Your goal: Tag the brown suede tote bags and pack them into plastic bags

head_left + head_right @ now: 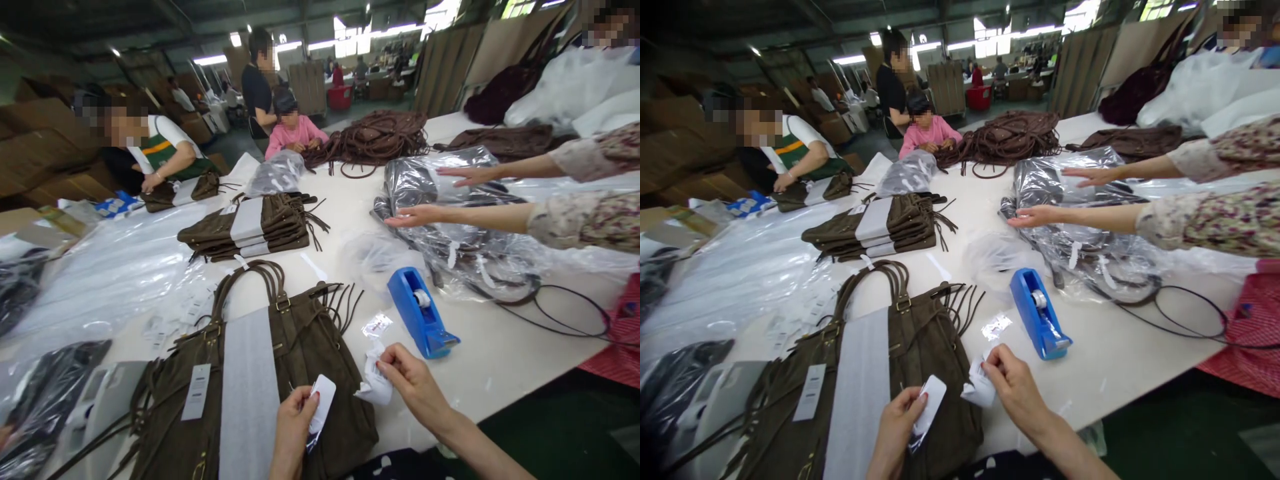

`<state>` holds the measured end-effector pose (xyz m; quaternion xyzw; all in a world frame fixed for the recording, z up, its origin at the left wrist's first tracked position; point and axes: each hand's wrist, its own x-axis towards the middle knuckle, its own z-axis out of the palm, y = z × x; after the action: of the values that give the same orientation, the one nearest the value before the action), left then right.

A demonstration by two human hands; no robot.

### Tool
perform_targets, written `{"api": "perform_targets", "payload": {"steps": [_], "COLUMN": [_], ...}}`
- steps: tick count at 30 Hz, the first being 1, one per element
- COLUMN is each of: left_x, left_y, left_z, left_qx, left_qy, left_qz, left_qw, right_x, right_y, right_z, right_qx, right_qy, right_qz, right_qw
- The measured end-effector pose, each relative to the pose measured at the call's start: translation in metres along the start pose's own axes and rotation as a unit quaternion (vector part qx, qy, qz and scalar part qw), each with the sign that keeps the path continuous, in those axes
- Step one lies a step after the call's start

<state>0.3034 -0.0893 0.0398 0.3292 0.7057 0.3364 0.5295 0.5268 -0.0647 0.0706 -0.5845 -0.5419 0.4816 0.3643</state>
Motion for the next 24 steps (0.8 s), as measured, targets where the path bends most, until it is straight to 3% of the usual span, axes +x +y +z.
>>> {"api": "perform_targets", "payload": {"steps": [4,8,11,13,17,24], "left_x": [-0.007,-0.016,-0.018,-0.018,-0.014,-0.006], "left_y": [0.002,0.007,0.01,0.011,0.009,-0.023], "left_z": [-0.006,-0.018,-0.026,-0.033,-0.054,-0.12], "left_qx": [-0.069,-0.084,-0.049,-0.01,0.048,0.051], "left_qy": [-0.041,-0.113,-0.173,-0.195,-0.193,-0.142], "left_qz": [-0.023,-0.018,-0.003,0.025,0.053,0.012], "left_qw": [0.997,0.99,0.984,0.98,0.979,0.989], "right_x": [-0.01,-0.018,-0.025,-0.029,-0.032,-0.027], "right_y": [-0.002,-0.006,-0.011,-0.013,-0.013,-0.013], "right_z": [0.025,0.051,0.068,0.08,0.104,0.167], "right_qx": [0.077,0.22,0.226,0.203,0.18,0.174], "right_qy": [-0.032,-0.1,-0.154,-0.155,-0.124,-0.132], "right_qz": [0.055,0.141,0.196,0.213,0.221,0.265], "right_qw": [0.995,0.96,0.942,0.943,0.95,0.939]}}
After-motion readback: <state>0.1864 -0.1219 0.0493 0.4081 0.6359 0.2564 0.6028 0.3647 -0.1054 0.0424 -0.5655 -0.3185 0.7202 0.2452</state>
